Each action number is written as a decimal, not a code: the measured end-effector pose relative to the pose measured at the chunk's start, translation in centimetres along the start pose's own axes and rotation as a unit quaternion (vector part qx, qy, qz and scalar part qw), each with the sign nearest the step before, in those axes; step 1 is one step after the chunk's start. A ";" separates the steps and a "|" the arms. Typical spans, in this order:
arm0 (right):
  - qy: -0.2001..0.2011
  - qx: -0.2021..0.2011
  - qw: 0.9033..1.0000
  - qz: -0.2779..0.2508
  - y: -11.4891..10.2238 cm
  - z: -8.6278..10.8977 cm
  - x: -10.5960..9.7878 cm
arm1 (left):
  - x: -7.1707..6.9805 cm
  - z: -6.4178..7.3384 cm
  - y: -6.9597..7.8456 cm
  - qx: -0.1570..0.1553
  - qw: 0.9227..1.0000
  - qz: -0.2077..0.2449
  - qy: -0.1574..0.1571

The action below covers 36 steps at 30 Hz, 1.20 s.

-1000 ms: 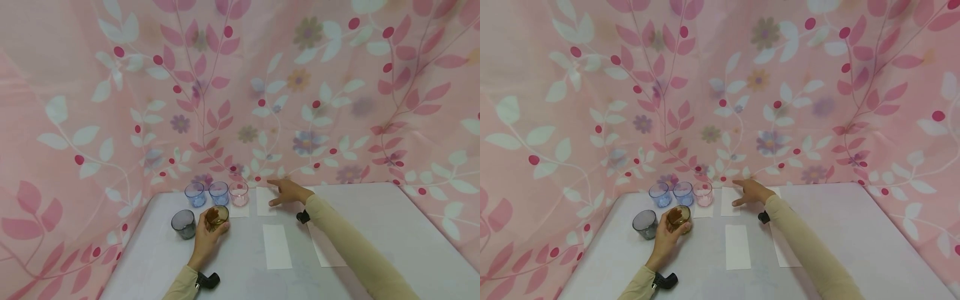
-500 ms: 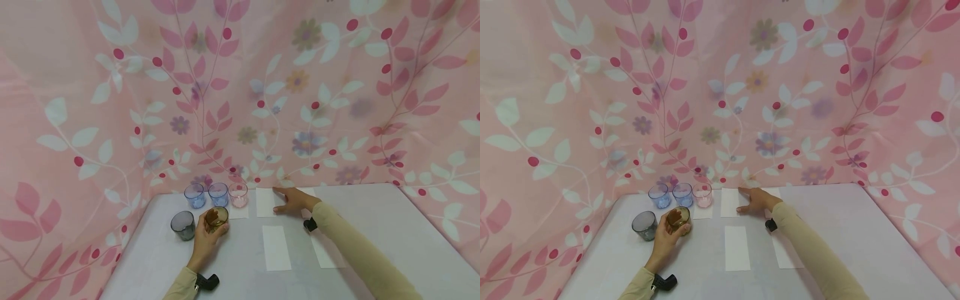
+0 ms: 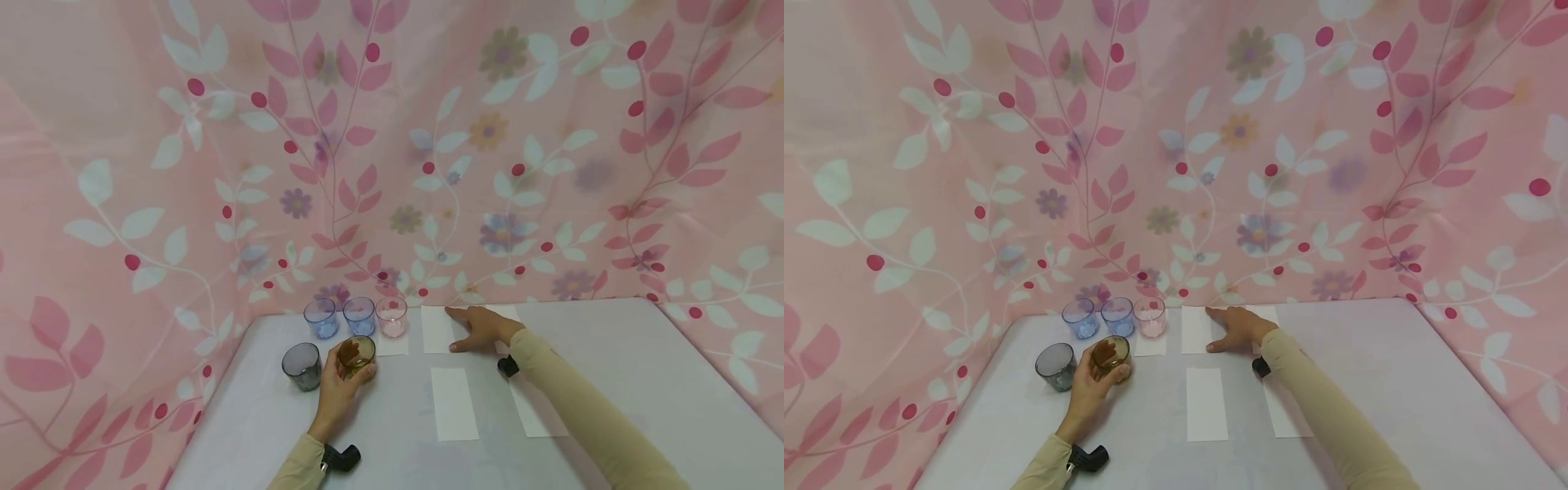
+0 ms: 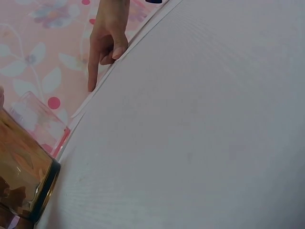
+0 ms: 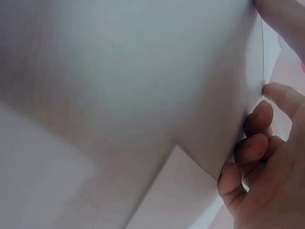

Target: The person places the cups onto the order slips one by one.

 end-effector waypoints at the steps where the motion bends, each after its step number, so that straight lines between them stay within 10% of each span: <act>1: -0.002 0.002 1.000 -0.004 0.1 0.0 0.0 | 0.0 0.0 0.0 0.000 1.000 0.001 -0.001; 24: -0.003 0.023 0.999 -0.024 0.2 0.1 0.1 | 0.1 0.3 0.8 0.011 1.000 -0.009 -0.004; 36: -0.003 0.027 0.999 -0.032 -0.1 0.3 0.0 | 3.3 -1.2 3.9 0.038 0.996 0.050 -0.069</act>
Point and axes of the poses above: each hand's wrist, its own z-axis away from the middle knuckle, its own x-axis out of the palm, y = z × x, the point moved 5 cm from there along -z, towards the middle knuckle, and after that the axes turned 1 degree about y, right-handed, at the moved point
